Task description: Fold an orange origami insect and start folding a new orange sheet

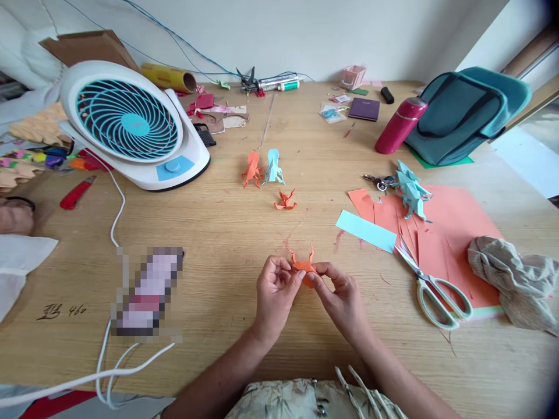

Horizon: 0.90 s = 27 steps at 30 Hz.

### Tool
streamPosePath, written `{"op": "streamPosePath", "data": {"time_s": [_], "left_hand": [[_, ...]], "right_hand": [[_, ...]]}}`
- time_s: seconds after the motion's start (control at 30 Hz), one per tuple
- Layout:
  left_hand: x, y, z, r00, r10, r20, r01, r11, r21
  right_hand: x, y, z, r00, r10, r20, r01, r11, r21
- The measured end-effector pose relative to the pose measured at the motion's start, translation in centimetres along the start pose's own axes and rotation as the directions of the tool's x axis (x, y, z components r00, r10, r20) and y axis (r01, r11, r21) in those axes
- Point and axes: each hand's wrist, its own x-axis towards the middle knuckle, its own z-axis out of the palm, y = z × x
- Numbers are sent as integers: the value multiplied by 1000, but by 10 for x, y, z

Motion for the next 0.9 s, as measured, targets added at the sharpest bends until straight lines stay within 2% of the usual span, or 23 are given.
{"op": "streamPosePath", "data": {"time_s": [0.17, 0.37, 0.5, 0.57, 0.67, 0.77, 0.83, 0.9], "left_hand": [[0, 1, -1, 999, 53, 11, -54, 998, 33], [2, 7, -4, 991, 88, 105, -90, 996, 17], [5, 11, -4, 981, 51, 186, -47, 999, -24], [6, 13, -4, 980, 31, 195, -19, 998, -64], [4, 12, -3, 986, 44, 158, -33, 997, -75], [1, 9, -4, 979, 119, 165, -121, 993, 1], [-1, 7, -6, 960, 211, 182, -225, 972, 62], [-1, 6, -8, 918, 350, 185, -377, 915, 142]], "right_hand": [[-2, 5, 4, 998, -34, -58, 34, 999, -9], [-5, 6, 0, 962, -265, -65, 246, 946, -211], [-5, 1, -1, 929, -368, -40, 341, 892, -296], [-6, -1, 0, 926, -376, -33, 350, 889, -297], [-6, -2, 0, 949, -314, -37, 300, 930, -211], [-5, -1, -3, 952, -304, -41, 294, 941, -169], [-2, 0, -6, 922, -386, -23, 371, 899, -231], [0, 1, -10, 873, -488, -5, 462, 830, -314]]}}
